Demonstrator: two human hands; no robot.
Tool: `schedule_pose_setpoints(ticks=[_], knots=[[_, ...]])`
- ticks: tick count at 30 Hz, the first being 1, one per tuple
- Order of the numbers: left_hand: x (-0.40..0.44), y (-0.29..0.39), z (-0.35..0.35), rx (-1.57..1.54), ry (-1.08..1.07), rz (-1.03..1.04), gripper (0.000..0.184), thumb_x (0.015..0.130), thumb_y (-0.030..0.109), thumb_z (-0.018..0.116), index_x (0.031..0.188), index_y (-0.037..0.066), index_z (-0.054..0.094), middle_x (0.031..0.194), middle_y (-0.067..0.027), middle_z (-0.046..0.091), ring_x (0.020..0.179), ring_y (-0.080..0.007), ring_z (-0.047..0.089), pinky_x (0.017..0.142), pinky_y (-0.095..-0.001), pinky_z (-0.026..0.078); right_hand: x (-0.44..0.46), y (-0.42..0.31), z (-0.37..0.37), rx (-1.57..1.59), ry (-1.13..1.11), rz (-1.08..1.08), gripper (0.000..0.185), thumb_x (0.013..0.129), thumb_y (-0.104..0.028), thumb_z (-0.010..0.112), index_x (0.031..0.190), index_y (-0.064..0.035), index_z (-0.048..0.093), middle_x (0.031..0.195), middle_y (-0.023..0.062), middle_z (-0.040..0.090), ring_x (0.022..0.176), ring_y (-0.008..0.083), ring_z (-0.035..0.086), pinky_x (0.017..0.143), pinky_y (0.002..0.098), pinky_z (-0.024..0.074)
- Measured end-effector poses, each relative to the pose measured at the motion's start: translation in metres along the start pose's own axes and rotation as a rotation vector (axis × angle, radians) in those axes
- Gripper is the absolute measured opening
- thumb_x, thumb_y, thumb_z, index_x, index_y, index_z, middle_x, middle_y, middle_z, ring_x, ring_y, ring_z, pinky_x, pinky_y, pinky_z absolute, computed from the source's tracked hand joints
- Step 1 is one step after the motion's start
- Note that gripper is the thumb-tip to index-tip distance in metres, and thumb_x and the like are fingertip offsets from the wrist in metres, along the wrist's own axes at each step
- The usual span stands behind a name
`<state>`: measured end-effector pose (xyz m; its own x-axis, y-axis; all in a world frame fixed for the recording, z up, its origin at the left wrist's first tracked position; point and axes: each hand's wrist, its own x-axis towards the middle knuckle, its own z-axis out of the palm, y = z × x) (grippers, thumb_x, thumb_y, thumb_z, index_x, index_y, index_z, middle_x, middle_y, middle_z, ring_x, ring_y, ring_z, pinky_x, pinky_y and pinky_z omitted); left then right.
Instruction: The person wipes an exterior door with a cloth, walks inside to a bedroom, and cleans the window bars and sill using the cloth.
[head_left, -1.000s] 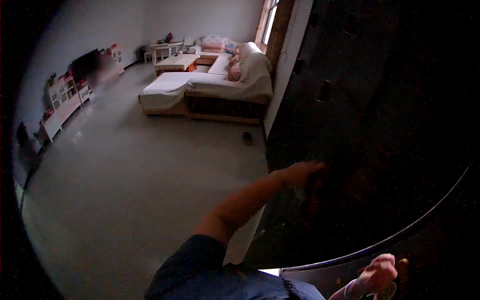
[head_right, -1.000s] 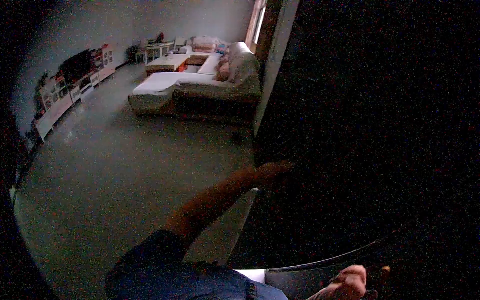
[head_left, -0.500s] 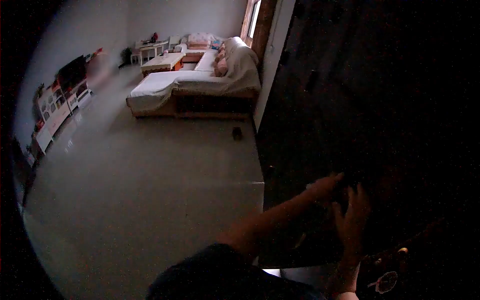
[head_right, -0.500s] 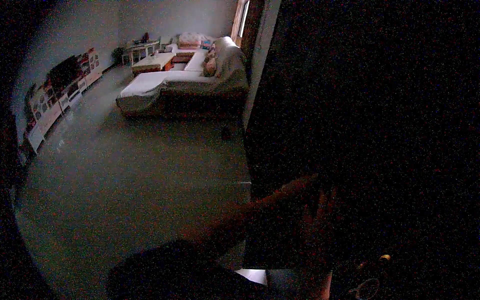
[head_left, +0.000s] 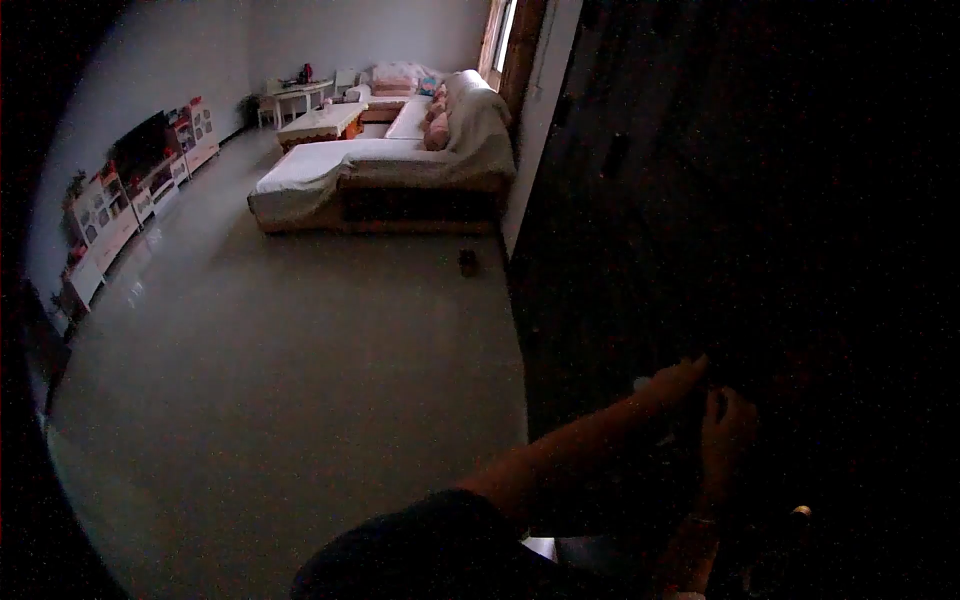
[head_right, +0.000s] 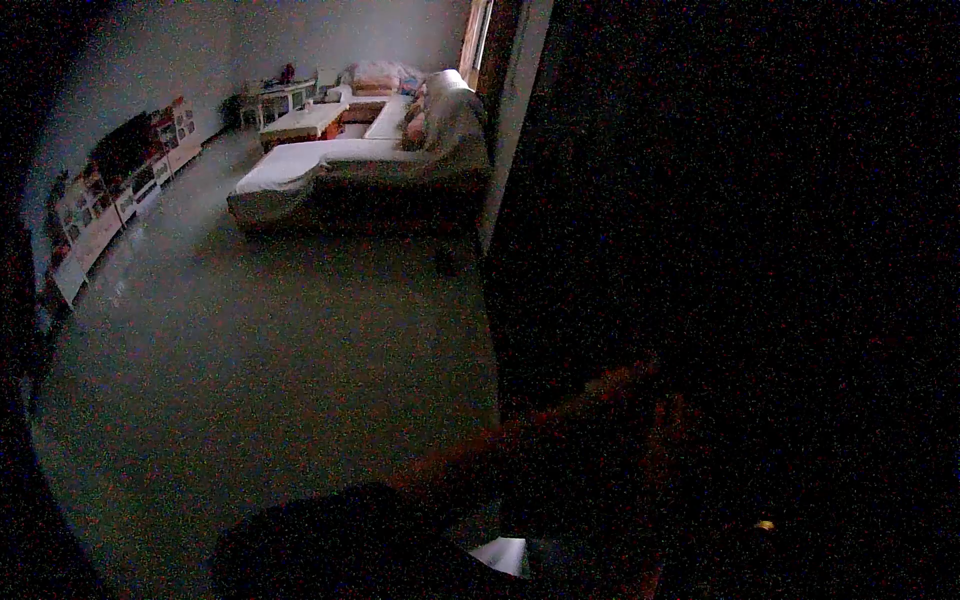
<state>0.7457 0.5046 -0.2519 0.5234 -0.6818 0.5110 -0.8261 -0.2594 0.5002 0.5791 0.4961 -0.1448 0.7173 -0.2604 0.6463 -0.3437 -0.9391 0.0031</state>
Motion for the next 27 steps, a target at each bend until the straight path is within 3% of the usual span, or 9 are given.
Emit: schedule_pose_setpoints(ticks=[4, 7, 9, 16, 17, 19, 21, 27], knots=[[-0.020, 0.012, -0.008, -0.073, 0.087, 0.046, 0.064, 0.087, 0.019, 0.055, 0.138, 0.004, 0.020, 0.124, -0.0307, 0.041, 0.086, -0.0371, 0.060, 0.064, -0.0390, 0.052, -0.006, 0.001, 0.000, 0.066, 0.147, 0.066, 0.033, 0.089, -0.038, 0.053, 0.101, -0.0081, 0.062, 0.093, 0.0141, 0.061, 0.085, 0.0300, 0.058, 0.073, 0.0415, 0.0487], [-0.029, 0.032, -0.037, -0.088, 0.105, 0.064, 0.068, 0.085, 0.020, 0.057, 0.139, 0.004, 0.018, 0.123, -0.0306, 0.041, 0.082, -0.0372, 0.060, 0.059, -0.0371, 0.052, 0.002, 0.038, 0.033, 0.101, 0.074, 0.096, 0.034, 0.089, -0.038, 0.053, 0.098, -0.0080, 0.064, 0.091, 0.0135, 0.062, 0.083, 0.0292, 0.058, 0.073, 0.0415, 0.0486], [-0.014, 0.035, -0.027, -0.070, -0.138, -0.072, 0.071, 0.085, 0.021, 0.057, 0.140, 0.005, 0.015, 0.122, -0.0302, 0.041, 0.085, -0.0386, 0.059, 0.063, -0.0398, 0.051, 0.004, 0.059, 0.054, 0.133, 0.085, 0.111, 0.034, 0.090, -0.038, 0.052, 0.099, -0.0080, 0.063, 0.090, 0.0132, 0.062, 0.083, 0.0292, 0.058, 0.073, 0.0412, 0.0485], [-0.015, 0.060, -0.044, -0.260, -0.178, -0.107, 0.072, 0.085, 0.019, 0.056, 0.141, 0.007, 0.013, 0.119, -0.0301, 0.043, 0.093, -0.0418, 0.056, 0.071, -0.0465, 0.049, 0.000, 0.062, 0.034, 0.112, 0.017, 0.097, 0.034, 0.090, -0.039, 0.050, 0.099, -0.0083, 0.063, 0.090, 0.0133, 0.063, 0.083, 0.0289, 0.058, 0.073, 0.0396, 0.0479], [-0.012, 0.060, -0.037, -0.279, -0.198, -0.136, 0.071, 0.085, 0.019, 0.056, 0.141, 0.007, 0.014, 0.120, -0.0298, 0.044, 0.094, -0.0419, 0.055, 0.072, -0.0464, 0.049, -0.002, 0.086, 0.065, 0.213, 0.153, 0.110, 0.034, 0.090, -0.039, 0.050, 0.099, -0.0091, 0.063, 0.090, 0.0134, 0.063, 0.083, 0.0284, 0.058, 0.072, 0.0395, 0.0480], [-0.015, 0.062, -0.033, -0.299, -0.225, -0.168, 0.070, 0.085, 0.019, 0.055, 0.141, 0.007, 0.014, 0.120, -0.0295, 0.044, 0.095, -0.0420, 0.055, 0.073, -0.0462, 0.049, -0.003, 0.076, 0.052, 0.312, 0.284, 0.128, 0.034, 0.090, -0.040, 0.050, 0.100, -0.0099, 0.063, 0.090, 0.0134, 0.063, 0.083, 0.0278, 0.058, 0.072, 0.0394, 0.0482], [-0.017, 0.064, -0.029, -0.265, -0.206, -0.142, 0.070, 0.085, 0.019, 0.056, 0.140, 0.006, 0.014, 0.121, -0.0291, 0.044, 0.095, -0.0409, 0.056, 0.073, -0.0450, 0.049, -0.005, 0.057, 0.013, -0.072, 0.010, 0.243, 0.035, 0.089, -0.043, 0.051, 0.099, -0.0115, 0.063, 0.089, 0.0135, 0.062, 0.080, 0.0276, 0.059, 0.067, 0.0394, 0.0489], [-0.011, 0.063, 0.001, -0.105, -0.065, 0.011, 0.071, 0.085, 0.018, 0.056, 0.140, 0.003, 0.014, 0.121, -0.0278, 0.046, 0.096, -0.0375, 0.057, 0.074, -0.0412, 0.050, -0.009, 0.096, 0.035, -0.171, 0.167, 0.135, 0.036, 0.088, -0.047, 0.050, 0.097, -0.0156, 0.064, 0.088, 0.0124, 0.062, 0.073, 0.0274, 0.060, 0.062, 0.0392, 0.0497]])
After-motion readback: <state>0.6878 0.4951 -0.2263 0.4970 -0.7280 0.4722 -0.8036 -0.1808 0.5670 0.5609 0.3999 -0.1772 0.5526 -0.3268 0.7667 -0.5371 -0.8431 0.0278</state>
